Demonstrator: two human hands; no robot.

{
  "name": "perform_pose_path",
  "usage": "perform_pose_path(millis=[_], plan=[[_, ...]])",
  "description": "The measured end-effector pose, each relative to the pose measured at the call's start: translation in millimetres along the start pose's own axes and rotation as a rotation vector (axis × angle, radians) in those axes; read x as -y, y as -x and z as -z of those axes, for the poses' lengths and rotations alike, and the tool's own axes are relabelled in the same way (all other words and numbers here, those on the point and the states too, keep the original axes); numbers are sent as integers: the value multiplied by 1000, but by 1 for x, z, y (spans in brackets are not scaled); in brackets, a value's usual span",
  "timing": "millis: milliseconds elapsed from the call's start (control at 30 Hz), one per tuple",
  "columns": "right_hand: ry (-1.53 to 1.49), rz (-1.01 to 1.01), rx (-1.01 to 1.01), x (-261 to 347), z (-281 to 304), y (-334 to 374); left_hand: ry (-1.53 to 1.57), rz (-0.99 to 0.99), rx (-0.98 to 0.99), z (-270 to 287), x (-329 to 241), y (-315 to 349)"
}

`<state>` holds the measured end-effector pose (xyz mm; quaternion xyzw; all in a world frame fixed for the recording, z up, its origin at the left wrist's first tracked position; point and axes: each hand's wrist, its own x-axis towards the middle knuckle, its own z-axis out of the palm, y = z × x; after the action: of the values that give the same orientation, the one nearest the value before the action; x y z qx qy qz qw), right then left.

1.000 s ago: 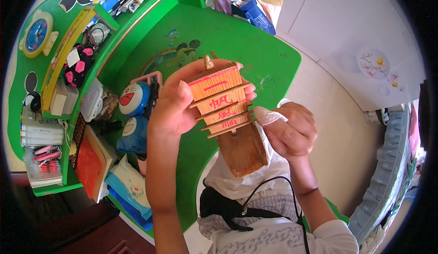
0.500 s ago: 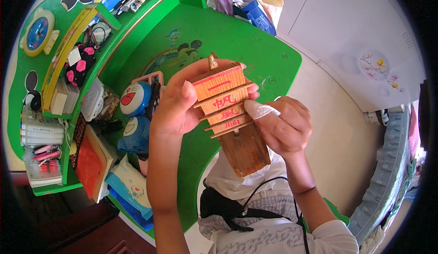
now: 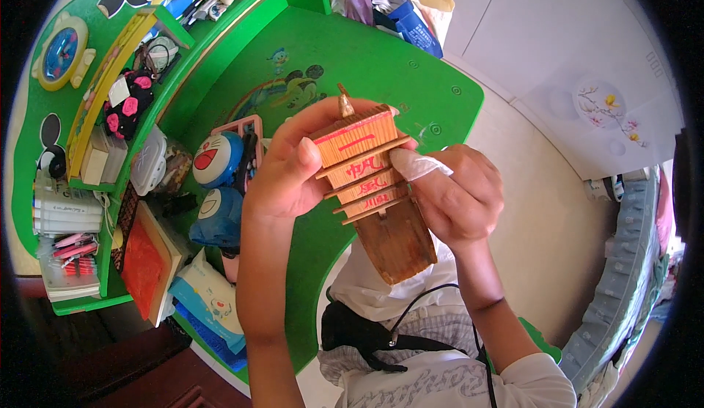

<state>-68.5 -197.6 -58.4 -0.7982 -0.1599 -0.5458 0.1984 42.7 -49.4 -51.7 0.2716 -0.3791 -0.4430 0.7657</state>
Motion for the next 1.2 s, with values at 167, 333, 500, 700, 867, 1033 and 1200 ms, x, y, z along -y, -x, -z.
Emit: perform_pose_path(millis=[167,333,500,700,867,1033,1200], plan=[[13,-10,33,2,1,-1,40,6,-47,0,1,1],[3,-16,42,4,1,5,64,-12,-78,1,4,2],[-4,-16,52,4,2,9,94,9,-44,1,4,2],[-5,-14,24,4,0,6,87,-1,-95,3,5,5],[16,-37,20,5,1,-1,26,-5,-16,-1,-1,-1],[17,-22,4,4,-1,-5,-63,-18,6,0,-3,0],[19,-43,6,5,0,-5,-207,94,-132,-3,-4,3]])
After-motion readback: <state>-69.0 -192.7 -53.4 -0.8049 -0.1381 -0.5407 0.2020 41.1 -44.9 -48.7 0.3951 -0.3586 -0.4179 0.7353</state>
